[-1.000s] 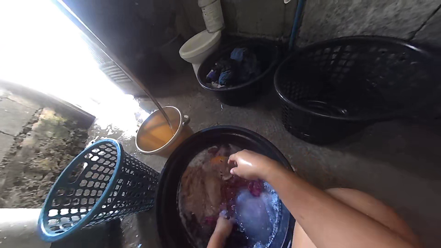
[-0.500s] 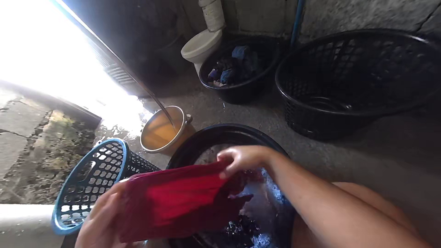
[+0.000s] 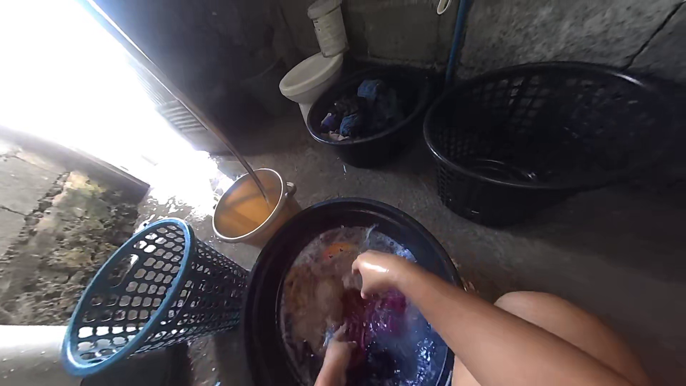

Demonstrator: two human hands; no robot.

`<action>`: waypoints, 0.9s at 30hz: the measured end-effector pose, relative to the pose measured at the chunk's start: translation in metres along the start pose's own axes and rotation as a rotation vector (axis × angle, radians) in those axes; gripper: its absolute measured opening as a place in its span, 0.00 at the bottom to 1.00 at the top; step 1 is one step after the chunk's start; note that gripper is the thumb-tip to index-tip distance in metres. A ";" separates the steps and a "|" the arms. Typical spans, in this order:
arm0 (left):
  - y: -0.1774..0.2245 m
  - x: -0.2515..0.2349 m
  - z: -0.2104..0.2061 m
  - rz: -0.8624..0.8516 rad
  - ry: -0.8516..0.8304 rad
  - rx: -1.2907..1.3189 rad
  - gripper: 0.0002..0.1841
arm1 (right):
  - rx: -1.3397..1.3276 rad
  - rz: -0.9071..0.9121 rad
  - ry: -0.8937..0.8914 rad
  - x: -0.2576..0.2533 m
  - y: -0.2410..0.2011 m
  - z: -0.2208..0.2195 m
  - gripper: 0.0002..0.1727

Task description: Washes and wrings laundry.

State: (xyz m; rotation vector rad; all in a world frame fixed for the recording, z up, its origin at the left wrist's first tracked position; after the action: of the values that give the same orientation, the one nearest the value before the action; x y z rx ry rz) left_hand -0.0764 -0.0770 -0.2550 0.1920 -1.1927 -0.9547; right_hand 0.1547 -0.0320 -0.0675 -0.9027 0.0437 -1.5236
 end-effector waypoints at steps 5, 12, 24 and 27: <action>0.148 0.075 0.049 -0.298 0.042 0.167 0.15 | 0.058 -0.004 -0.094 -0.001 -0.005 -0.024 0.60; 0.256 0.224 0.180 -0.860 0.309 0.489 0.18 | -0.104 0.003 -0.032 -0.012 0.005 -0.042 0.42; 0.136 0.060 0.068 -0.605 0.065 0.252 0.21 | -1.159 0.373 0.349 0.058 -0.065 0.045 0.19; 0.165 0.062 0.063 -0.556 0.196 0.652 0.17 | -1.205 0.273 0.346 0.059 -0.023 0.044 0.21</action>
State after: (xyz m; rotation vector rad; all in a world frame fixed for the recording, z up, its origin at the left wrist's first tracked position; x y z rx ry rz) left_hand -0.0402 0.0014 -0.0894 1.1586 -1.2569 -0.9567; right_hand 0.1665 -0.0572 0.0042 -1.4439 1.3921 -1.3002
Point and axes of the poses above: each hand's wrist, its own x-axis away from the middle knuckle, its own z-axis out of the back of the hand, y = z × x, the point moved 1 cm from there along -x, towards the middle knuckle, and after that the axes turned 12 degrees about y, right-handed, at the moved point
